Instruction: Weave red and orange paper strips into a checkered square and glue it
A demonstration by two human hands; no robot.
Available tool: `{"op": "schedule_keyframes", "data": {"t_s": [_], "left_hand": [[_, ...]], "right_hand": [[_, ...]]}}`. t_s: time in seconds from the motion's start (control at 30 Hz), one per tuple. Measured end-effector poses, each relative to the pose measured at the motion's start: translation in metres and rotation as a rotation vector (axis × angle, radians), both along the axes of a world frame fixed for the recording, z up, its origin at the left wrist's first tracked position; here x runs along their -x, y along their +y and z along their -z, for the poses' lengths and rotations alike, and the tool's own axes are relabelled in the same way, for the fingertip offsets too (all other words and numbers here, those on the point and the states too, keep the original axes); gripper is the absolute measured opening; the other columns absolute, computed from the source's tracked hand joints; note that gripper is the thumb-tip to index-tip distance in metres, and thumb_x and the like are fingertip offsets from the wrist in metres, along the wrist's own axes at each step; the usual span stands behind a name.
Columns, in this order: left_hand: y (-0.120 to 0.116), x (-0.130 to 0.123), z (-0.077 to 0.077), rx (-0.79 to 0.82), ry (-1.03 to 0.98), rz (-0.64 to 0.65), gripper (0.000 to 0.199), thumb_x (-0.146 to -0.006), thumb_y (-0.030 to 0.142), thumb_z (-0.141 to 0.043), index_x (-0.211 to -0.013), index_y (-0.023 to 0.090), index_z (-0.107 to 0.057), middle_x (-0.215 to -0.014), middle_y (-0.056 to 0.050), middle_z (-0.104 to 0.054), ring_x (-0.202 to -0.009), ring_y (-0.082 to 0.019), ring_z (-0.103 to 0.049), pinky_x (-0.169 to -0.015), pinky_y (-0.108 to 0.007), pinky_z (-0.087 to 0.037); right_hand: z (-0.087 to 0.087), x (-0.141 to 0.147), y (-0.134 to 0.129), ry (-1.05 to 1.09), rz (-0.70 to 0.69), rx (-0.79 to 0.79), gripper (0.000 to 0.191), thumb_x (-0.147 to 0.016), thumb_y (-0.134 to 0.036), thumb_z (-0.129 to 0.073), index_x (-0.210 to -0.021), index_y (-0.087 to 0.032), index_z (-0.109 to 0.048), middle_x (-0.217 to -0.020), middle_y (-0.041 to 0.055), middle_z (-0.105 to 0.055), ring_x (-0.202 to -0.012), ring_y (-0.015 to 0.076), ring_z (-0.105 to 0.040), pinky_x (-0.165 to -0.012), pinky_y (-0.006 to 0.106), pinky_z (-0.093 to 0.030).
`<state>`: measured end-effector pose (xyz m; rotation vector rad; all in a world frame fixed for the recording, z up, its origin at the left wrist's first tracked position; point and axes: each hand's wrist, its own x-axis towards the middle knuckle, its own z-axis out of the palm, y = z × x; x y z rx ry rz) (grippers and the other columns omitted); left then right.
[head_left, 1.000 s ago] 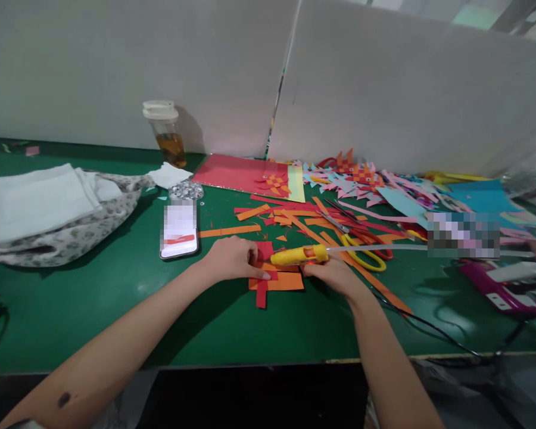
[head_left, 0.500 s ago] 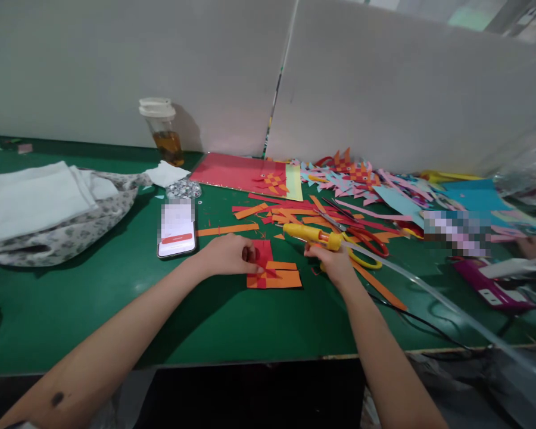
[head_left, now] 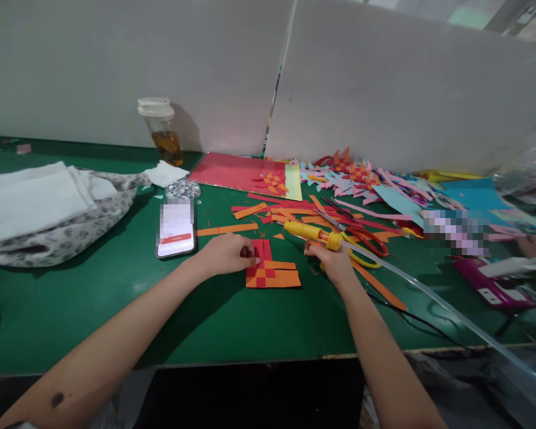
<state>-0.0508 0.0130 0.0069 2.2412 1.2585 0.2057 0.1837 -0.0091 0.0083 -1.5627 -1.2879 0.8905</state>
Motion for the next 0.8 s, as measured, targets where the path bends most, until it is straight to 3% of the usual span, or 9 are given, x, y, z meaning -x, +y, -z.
{"op": "schedule_keyframes", "data": {"t_s": [0.33, 0.6, 0.8], "left_hand": [[-0.0022, -0.0021, -0.0001, -0.089, 0.037, -0.013, 0.018, -0.077, 0.034, -0.046, -0.077, 0.02, -0.058, -0.075, -0.001, -0.065, -0.063, -0.014, -0.055, -0.05, -0.025, -0.03], [-0.001, -0.0003, 0.0031, -0.098, 0.016, 0.012, 0.016, -0.078, 0.035, -0.047, -0.082, 0.021, -0.055, -0.075, 0.0, -0.064, -0.064, -0.014, -0.055, -0.05, -0.024, -0.029], [-0.0001, 0.001, -0.0017, -0.013, -0.051, -0.012, 0.031, -0.087, 0.042, -0.032, -0.079, 0.02, -0.053, -0.066, 0.0, -0.063, -0.061, -0.014, -0.055, -0.052, -0.024, -0.031]], "right_hand": [[-0.0028, 0.0008, -0.0018, -0.034, -0.009, 0.024, 0.01, -0.052, -0.028, -0.054, -0.053, -0.019, -0.049, -0.06, 0.0016, -0.052, -0.066, 0.0184, -0.051, -0.057, 0.029, -0.04], [-0.0027, 0.0016, -0.0018, -0.015, -0.008, 0.021, 0.011, -0.051, -0.028, -0.053, -0.053, -0.02, -0.046, -0.058, 0.0012, -0.051, -0.065, 0.0181, -0.051, -0.058, 0.029, -0.039], [-0.0026, 0.0011, -0.0014, -0.036, -0.013, 0.024, 0.011, -0.051, -0.03, -0.052, -0.054, -0.02, -0.047, -0.059, 0.0012, -0.051, -0.065, 0.0182, -0.05, -0.058, 0.029, -0.039]]}}
